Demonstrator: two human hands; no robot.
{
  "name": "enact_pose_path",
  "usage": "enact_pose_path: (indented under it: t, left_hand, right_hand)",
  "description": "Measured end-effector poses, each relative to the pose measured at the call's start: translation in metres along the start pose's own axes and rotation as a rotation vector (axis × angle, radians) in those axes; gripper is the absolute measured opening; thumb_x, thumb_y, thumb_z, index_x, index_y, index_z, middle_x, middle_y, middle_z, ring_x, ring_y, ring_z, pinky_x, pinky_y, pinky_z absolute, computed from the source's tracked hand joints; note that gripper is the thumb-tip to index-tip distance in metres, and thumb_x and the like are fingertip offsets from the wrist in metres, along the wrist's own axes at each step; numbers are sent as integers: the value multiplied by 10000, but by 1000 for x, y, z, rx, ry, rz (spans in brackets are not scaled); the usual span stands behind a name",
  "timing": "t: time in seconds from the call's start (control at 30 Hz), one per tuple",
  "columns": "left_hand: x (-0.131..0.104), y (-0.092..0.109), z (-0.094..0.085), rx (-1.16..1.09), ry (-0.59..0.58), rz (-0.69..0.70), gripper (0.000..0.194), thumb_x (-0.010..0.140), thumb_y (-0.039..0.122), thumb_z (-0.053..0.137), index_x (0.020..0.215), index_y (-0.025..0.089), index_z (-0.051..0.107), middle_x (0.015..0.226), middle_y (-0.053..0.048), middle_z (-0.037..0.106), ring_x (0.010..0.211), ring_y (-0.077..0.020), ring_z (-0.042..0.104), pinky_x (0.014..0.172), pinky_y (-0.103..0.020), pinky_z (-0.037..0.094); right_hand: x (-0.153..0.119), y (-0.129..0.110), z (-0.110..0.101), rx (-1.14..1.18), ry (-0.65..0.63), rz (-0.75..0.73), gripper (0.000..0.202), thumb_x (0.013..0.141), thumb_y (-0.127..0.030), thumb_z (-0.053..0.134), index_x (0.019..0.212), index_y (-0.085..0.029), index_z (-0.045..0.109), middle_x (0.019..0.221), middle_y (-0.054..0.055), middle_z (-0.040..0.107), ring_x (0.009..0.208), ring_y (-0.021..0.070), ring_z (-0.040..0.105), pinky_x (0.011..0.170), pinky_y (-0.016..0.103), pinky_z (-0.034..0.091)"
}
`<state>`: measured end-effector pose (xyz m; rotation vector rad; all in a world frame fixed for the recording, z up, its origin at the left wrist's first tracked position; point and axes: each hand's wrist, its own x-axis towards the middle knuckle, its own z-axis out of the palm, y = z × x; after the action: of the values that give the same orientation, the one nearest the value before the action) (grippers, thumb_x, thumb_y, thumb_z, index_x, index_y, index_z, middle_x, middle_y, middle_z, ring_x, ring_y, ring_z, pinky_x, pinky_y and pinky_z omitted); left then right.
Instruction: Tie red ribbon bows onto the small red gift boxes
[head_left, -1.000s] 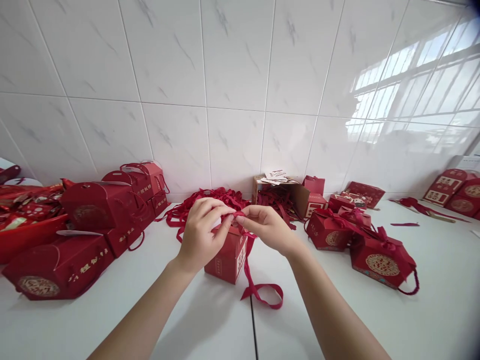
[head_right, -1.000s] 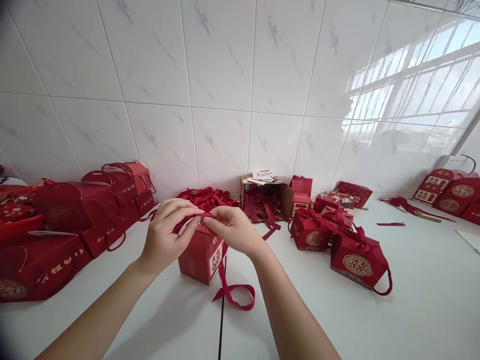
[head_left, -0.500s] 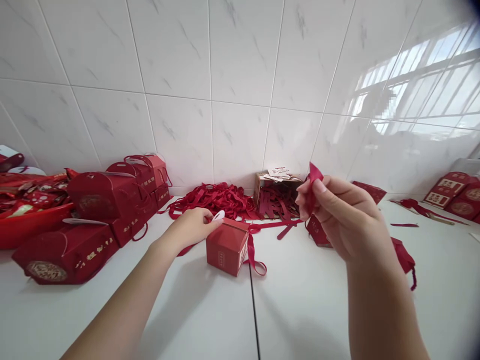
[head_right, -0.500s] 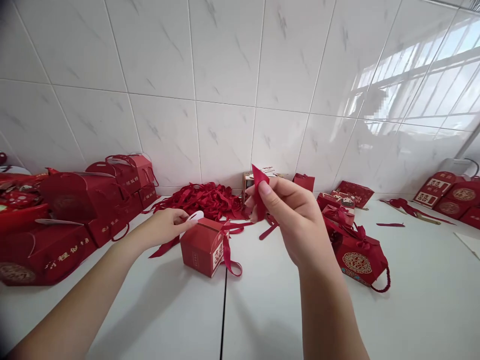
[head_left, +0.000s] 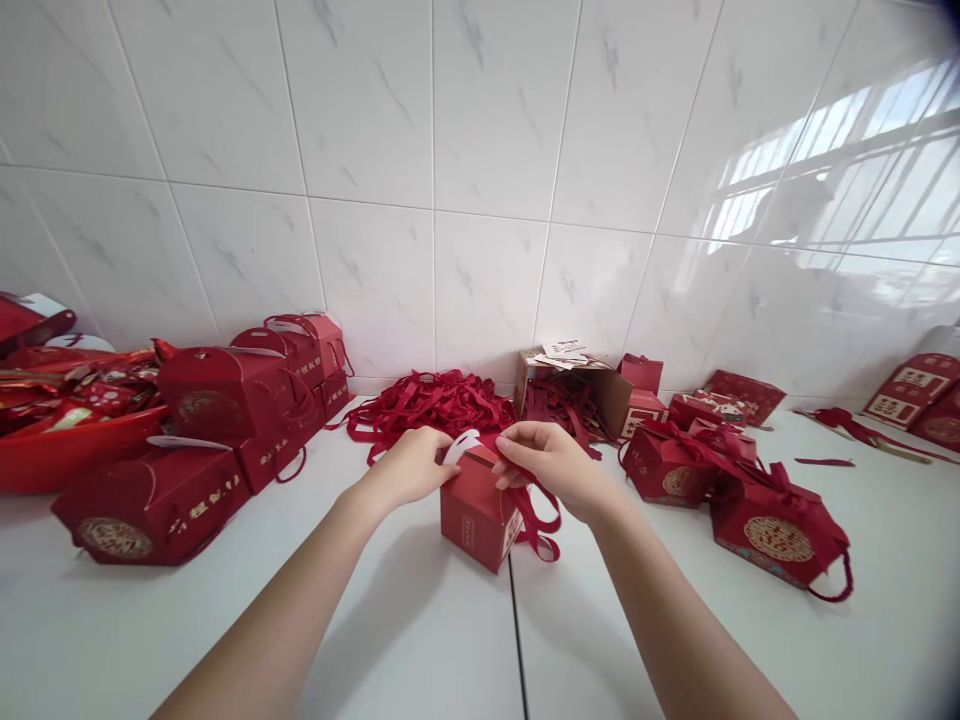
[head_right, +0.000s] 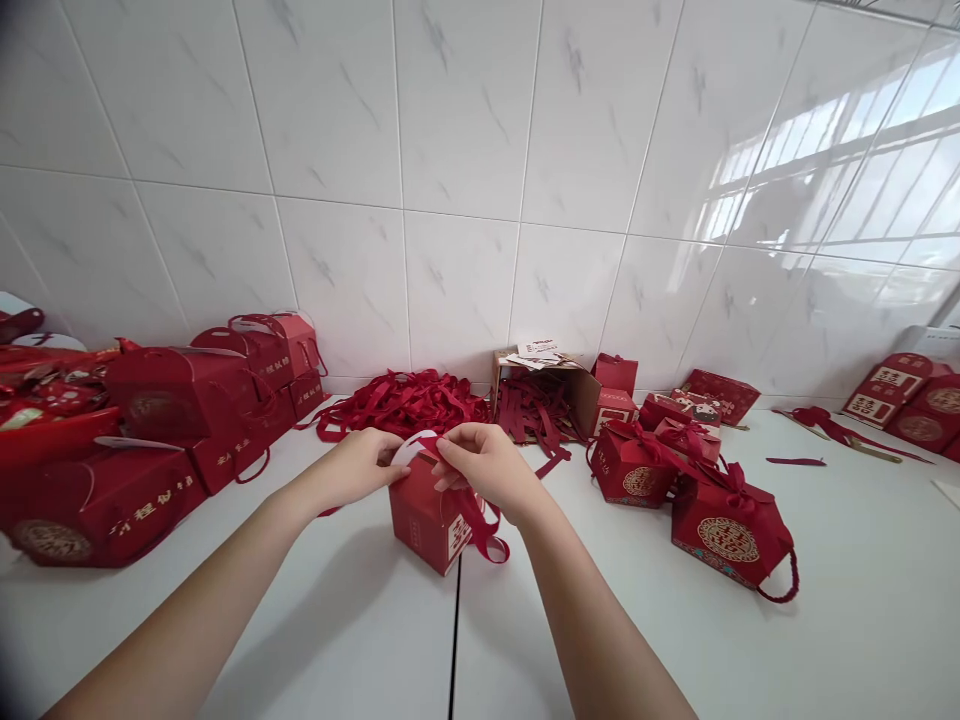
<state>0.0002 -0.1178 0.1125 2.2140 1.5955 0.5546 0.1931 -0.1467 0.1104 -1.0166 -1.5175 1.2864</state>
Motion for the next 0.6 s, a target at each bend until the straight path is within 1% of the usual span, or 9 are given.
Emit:
enact_pose_path:
  t: [0.13, 0.23, 0.4, 0.6]
  left_hand:
    - [2, -1, 7, -4, 14, 26, 82, 689, 283, 575, 679, 202, 578, 624, 3, 586, 567, -161, 537, 472, -232, 282]
    - [4, -2, 9, -24, 15, 27, 93, 688, 286, 584, 675, 196, 565, 633, 2, 584, 570, -157, 528, 478, -235, 284]
    - [3, -1, 8, -96, 7, 50, 129, 726, 293, 544, 651, 188, 553, 595, 11, 545, 546, -140, 467, 482, -246, 265]
    - [0, 0, 7, -147, 8, 55, 81, 673, 270, 621, 654, 202, 582, 612, 7, 580, 550, -142, 462, 514, -259, 262]
  right_hand:
    - [9, 11, 7, 73, 56, 31, 200, 846, -331, 565, 764, -149, 566, 679, 9, 636, 492, 65, 578, 524, 179, 465]
    - [12, 17, 11, 95, 77, 70, 202, 875, -295, 510, 735, -154, 549, 651, 4, 626, 461, 61, 566, 488, 169, 458]
    - [18, 26, 20, 15, 120, 113, 188, 876, -244, 479, 711, -168, 525, 637, -6, 628, 435, 64, 573, 432, 158, 431]
    - [21, 34, 22, -82, 196, 92, 180, 825, -285, 548, 690, -168, 559, 634, -6, 625, 427, 66, 555, 370, 152, 369]
